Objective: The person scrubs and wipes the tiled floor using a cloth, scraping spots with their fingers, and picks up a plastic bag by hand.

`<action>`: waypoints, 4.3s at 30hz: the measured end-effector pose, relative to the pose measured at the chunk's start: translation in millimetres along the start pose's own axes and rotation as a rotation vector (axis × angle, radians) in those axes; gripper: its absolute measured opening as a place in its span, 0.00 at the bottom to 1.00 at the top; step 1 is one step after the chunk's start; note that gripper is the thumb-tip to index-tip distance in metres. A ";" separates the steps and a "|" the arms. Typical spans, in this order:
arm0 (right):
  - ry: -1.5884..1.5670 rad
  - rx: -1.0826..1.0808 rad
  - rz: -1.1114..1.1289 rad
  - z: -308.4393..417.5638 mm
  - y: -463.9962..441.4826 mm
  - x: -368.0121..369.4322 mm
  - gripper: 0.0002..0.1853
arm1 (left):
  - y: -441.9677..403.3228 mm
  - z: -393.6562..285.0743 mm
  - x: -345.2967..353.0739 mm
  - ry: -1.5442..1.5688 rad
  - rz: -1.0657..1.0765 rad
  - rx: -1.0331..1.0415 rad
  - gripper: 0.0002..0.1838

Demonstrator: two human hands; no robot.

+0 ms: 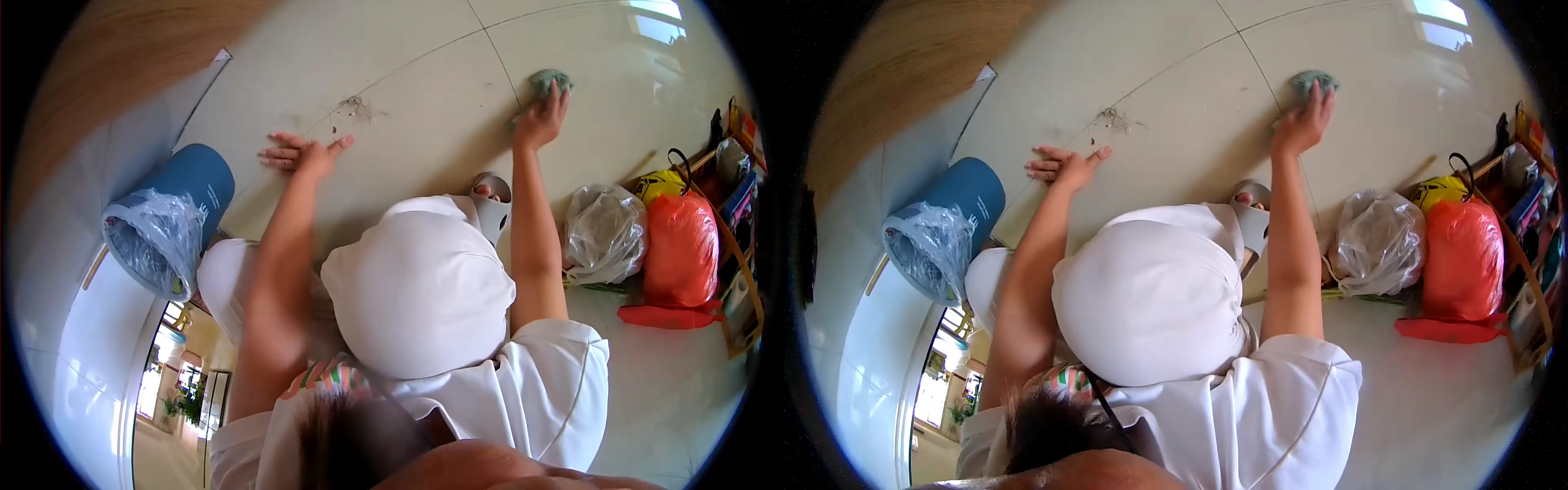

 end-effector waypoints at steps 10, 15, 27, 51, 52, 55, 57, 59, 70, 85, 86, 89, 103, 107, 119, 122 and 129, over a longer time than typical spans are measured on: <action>-0.336 -0.718 0.817 138.4 142.9 42.1 0.26 | -56.5 -2.6 -14.6 -0.396 0.402 0.188 0.82; -0.722 0.231 0.620 148.0 74.5 -24.9 0.26 | -20.6 -11.9 -19.4 -0.337 0.192 0.122 0.86; -1.066 0.897 0.472 73.9 -48.6 -102.5 0.20 | -1.2 -8.7 0.1 0.034 -0.124 0.007 0.99; -0.521 -0.833 0.754 116.1 53.2 101.3 0.19 | -16.4 6.0 9.6 0.037 -0.095 0.010 0.98; -0.411 -0.933 0.804 131.2 65.0 81.4 0.19 | -17.0 6.8 11.8 0.030 -0.088 0.014 0.98; -0.408 -0.677 0.613 116.9 50.5 48.0 0.20 | -25.3 6.4 24.6 0.001 -0.169 0.019 0.98; -0.201 -0.338 0.341 79.2 28.0 18.4 0.23 | -16.0 5.2 13.9 -0.023 -0.123 0.021 0.98; -0.096 -0.076 0.079 10.8 -1.5 -12.9 0.25 | -16.0 3.8 11.0 -0.042 -0.102 0.017 0.97; -0.227 -0.529 0.382 112.0 100.1 50.5 0.23 | -8.5 2.4 -0.7 -0.108 -0.048 0.081 0.95; -0.024 0.003 0.013 100.7 138.4 33.6 0.24 | -0.2 -3.5 -5.8 -0.082 -0.063 0.072 0.97; -0.089 -0.138 0.143 125.5 139.6 43.0 0.25 | -1.5 -3.5 -4.9 -0.069 -0.062 0.066 0.97; -0.302 -0.337 0.373 160.3 131.1 52.3 0.29 | -6.6 -1.9 0.4 -0.039 -0.081 0.037 0.96; 0.135 0.253 -0.413 -98.7 -248.4 46.2 0.21 | -8.6 11.4 2.3 0.053 -0.065 -0.002 0.97; 0.187 0.023 -0.354 -74.3 -379.9 129.4 0.19 | -10.2 14.6 7.9 0.073 -0.058 0.004 0.97; -0.162 -0.714 0.395 118.2 -192.6 185.2 0.22 | -4.7 16.5 3.2 0.129 -0.037 0.010 0.94; -0.285 -0.938 0.575 139.7 -41.2 144.6 0.20 | -11.4 20.1 4.4 0.052 -0.022 -0.021 0.94; -0.550 -0.854 0.672 129.3 -57.6 99.3 0.23 | -17.1 18.0 -4.0 -0.128 0.111 0.012 0.91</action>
Point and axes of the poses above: each hand's wrist, its own y-axis away from the middle knuckle, its own x-axis out of the palm, z = x × y, the point moved 1 cm from there along -y, towards the middle knuckle, and after that the axes turned 4 degrees about x, right-handed, at the moved point
